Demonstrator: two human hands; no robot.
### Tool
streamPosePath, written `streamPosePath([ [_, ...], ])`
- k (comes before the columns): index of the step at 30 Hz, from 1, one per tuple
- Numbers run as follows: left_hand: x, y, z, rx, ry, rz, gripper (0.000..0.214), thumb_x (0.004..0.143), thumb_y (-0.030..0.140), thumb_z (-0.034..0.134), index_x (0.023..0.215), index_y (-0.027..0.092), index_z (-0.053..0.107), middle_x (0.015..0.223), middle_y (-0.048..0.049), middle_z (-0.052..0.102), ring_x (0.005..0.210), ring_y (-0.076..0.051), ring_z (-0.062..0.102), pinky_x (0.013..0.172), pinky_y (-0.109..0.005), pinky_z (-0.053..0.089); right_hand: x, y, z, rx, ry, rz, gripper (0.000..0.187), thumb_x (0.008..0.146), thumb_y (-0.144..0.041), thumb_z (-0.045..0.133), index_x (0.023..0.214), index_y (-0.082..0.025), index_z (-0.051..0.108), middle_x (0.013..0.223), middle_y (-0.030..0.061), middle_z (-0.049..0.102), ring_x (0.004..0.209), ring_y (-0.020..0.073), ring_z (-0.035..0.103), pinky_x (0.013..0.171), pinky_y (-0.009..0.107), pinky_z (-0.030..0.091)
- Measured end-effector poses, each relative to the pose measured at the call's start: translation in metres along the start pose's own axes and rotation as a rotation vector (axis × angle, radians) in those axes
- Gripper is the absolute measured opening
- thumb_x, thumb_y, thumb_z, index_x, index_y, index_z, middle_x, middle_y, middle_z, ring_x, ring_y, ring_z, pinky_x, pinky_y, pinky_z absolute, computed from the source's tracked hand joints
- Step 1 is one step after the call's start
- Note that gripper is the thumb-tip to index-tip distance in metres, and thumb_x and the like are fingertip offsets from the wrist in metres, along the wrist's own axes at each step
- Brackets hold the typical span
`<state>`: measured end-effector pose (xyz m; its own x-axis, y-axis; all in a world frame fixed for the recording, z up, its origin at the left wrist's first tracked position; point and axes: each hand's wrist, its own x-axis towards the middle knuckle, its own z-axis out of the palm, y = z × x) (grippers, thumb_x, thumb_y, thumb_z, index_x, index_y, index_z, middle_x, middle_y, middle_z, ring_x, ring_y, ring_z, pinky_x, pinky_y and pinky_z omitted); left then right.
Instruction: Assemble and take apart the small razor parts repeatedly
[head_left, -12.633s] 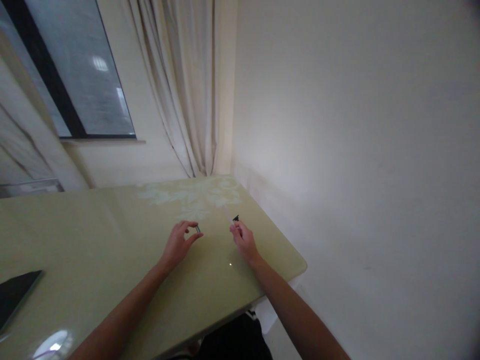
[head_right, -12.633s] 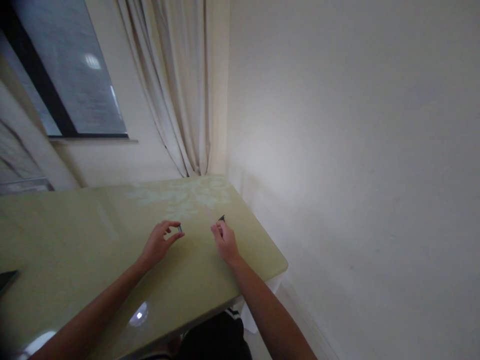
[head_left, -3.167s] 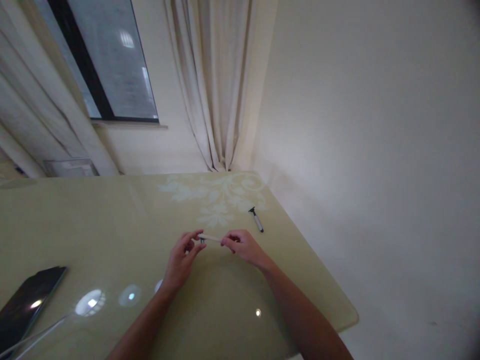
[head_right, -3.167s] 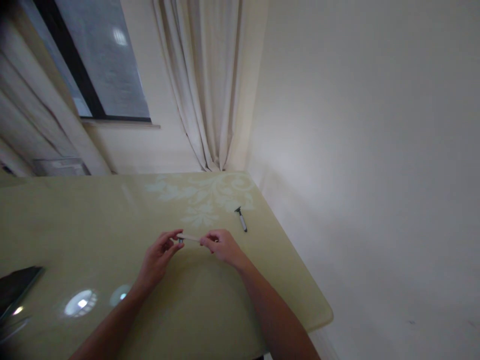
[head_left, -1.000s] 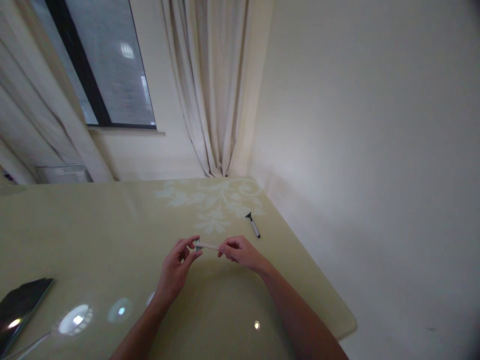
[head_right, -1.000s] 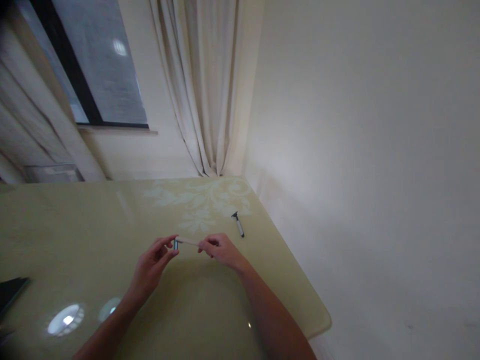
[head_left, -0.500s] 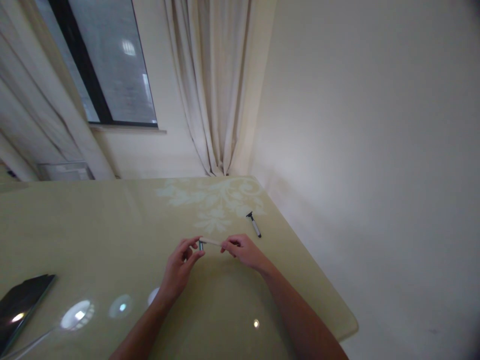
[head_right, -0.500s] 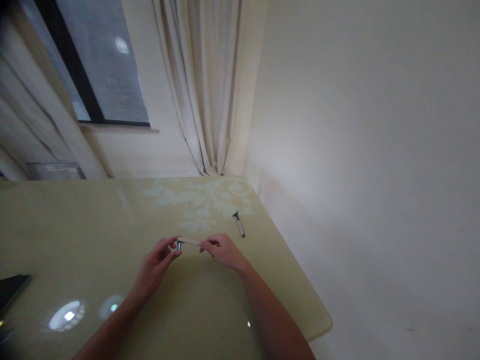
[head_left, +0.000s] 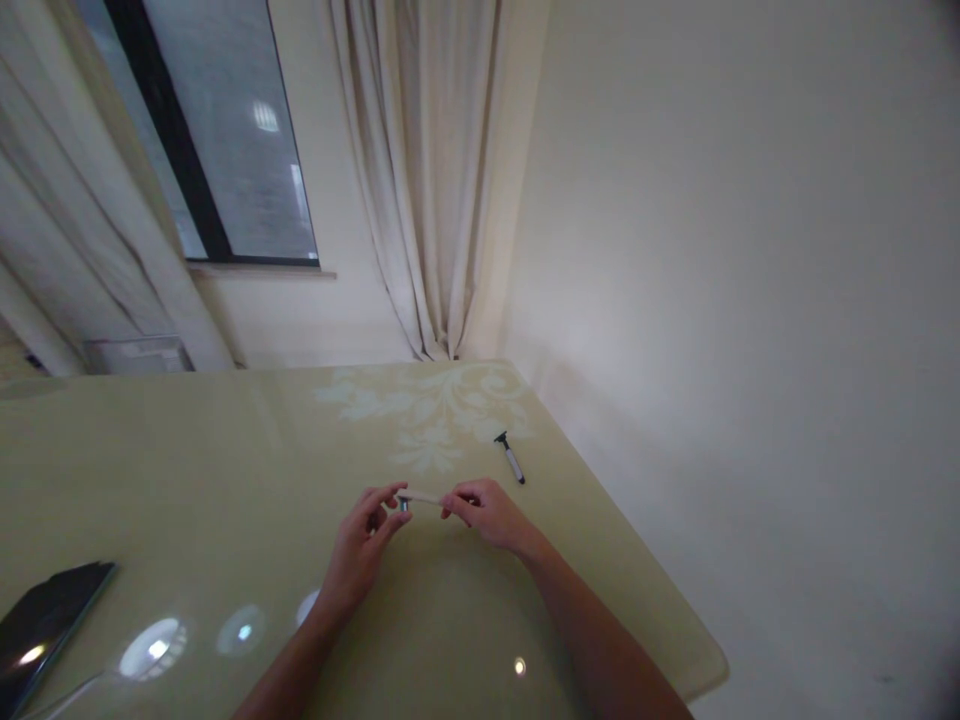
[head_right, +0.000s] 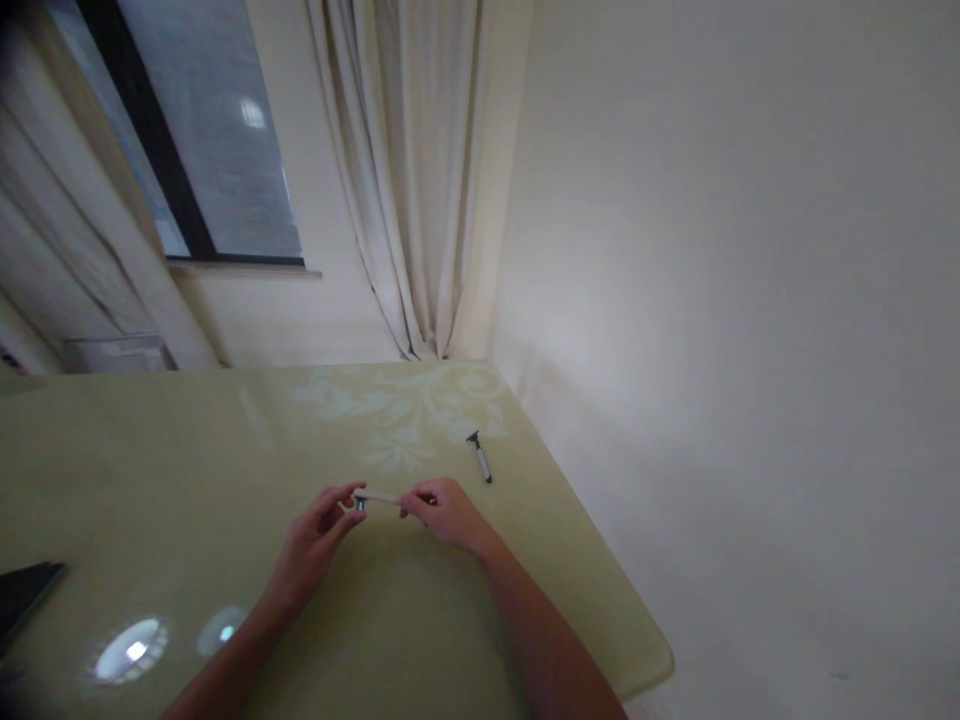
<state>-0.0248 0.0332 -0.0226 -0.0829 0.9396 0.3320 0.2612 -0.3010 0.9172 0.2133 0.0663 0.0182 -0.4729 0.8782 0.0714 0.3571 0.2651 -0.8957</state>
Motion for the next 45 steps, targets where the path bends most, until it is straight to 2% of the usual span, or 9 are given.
streamPosePath([
  [3, 0.000, -0.003, 0.000, 0.010, -0.012, -0.005, 0.043, 0.081, 0.050, 0.073, 0.113, 0.022, 0.075, 0.086, 0.0002, 0.059, 0.058, -0.011, 0.047, 0.056, -0.025, 0.041, -0.001, 0.000, 0.000, -0.028, 0.034, 0.001, 0.039, 0.096, -0.045, 0.060, 0.084, -0.014, 0.081, 0.058, -0.0030, 0.049, 0.055, 0.0102, 0.042, 0.054, 0.023, 0.030],
  [7, 0.002, -0.004, -0.001, 0.023, -0.011, -0.010, 0.047, 0.080, 0.053, 0.074, 0.116, 0.023, 0.075, 0.085, 0.0005, 0.058, 0.060, -0.012, 0.048, 0.058, -0.026, 0.043, -0.001, 0.000, 0.002, 0.018, -0.085, 0.026, 0.041, 0.097, -0.048, 0.059, 0.087, -0.015, 0.081, 0.059, -0.0031, 0.049, 0.055, 0.0102, 0.043, 0.053, 0.022, 0.031],
  [12, 0.004, -0.005, -0.002, 0.028, 0.003, -0.009, 0.051, 0.080, 0.059, 0.072, 0.116, 0.022, 0.075, 0.085, 0.0004, 0.058, 0.057, -0.012, 0.046, 0.055, -0.026, 0.042, -0.001, -0.001, 0.006, -0.071, 0.027, -0.017, 0.038, 0.098, -0.043, 0.059, 0.084, -0.016, 0.081, 0.061, -0.0023, 0.052, 0.057, 0.0107, 0.044, 0.055, 0.023, 0.031],
  [16, 0.004, -0.006, -0.002, 0.033, -0.001, 0.008, 0.048, 0.080, 0.055, 0.073, 0.115, 0.022, 0.075, 0.082, 0.0009, 0.057, 0.058, -0.012, 0.048, 0.056, -0.026, 0.042, 0.001, 0.001, 0.004, -0.057, -0.044, -0.020, 0.040, 0.097, -0.048, 0.059, 0.085, -0.017, 0.082, 0.060, -0.0022, 0.052, 0.056, 0.0111, 0.044, 0.055, 0.023, 0.031],
  [23, 0.000, 0.004, 0.005, 0.094, -0.014, 0.059, 0.039, 0.081, 0.047, 0.074, 0.113, 0.025, 0.077, 0.087, -0.0001, 0.060, 0.059, -0.012, 0.047, 0.059, -0.026, 0.043, 0.006, 0.024, -0.048, 0.018, 0.371, 0.032, 0.057, 0.096, -0.065, 0.048, 0.076, -0.016, 0.071, 0.057, -0.0037, 0.041, 0.052, 0.0122, 0.037, 0.052, 0.025, 0.026],
  [27, 0.015, 0.011, 0.030, 0.153, -0.164, 0.126, 0.037, 0.083, 0.042, 0.072, 0.115, 0.025, 0.076, 0.089, -0.0022, 0.064, 0.063, -0.014, 0.050, 0.064, -0.028, 0.047, 0.003, 0.041, -0.081, -0.070, 0.659, 0.052, 0.051, 0.097, -0.061, 0.045, 0.085, -0.017, 0.068, 0.060, -0.0019, 0.048, 0.056, 0.0159, 0.045, 0.055, 0.026, 0.031],
  [30, 0.039, 0.014, 0.062, 0.288, -0.314, 0.161, 0.035, 0.085, 0.035, 0.070, 0.119, 0.023, 0.075, 0.095, -0.0048, 0.067, 0.073, -0.016, 0.057, 0.075, -0.031, 0.051, 0.001, 0.054, -0.088, -0.221, 0.763, 0.107, 0.037, 0.099, -0.048, 0.048, 0.103, -0.017, 0.067, 0.069, 0.0011, 0.059, 0.064, 0.0187, 0.054, 0.062, 0.027, 0.035],
  [37, 0.084, 0.010, 0.128, 0.673, -0.344, -0.034, 0.036, 0.086, 0.033, 0.070, 0.119, 0.020, 0.075, 0.121, -0.0133, 0.068, 0.117, -0.030, 0.060, 0.100, -0.043, 0.043, -0.001, 0.075, -0.082, -0.462, 0.751, 0.422, 0.031, 0.105, -0.027, 0.040, 0.127, -0.017, 0.060, 0.093, 0.0100, 0.074, 0.086, 0.0229, 0.067, 0.074, 0.029, 0.041],
  [45, 0.095, 0.004, 0.150, 0.756, -0.332, -0.081, 0.044, 0.089, 0.046, 0.064, 0.130, 0.031, 0.070, 0.131, -0.0105, 0.067, 0.125, -0.033, 0.055, 0.101, -0.048, 0.038, 0.002, 0.092, -0.079, -0.667, 0.744, 0.383, 0.031, 0.099, -0.012, 0.044, 0.111, -0.012, 0.072, 0.111, 0.0171, 0.067, 0.096, 0.0233, 0.065, 0.085, 0.030, 0.045],
])
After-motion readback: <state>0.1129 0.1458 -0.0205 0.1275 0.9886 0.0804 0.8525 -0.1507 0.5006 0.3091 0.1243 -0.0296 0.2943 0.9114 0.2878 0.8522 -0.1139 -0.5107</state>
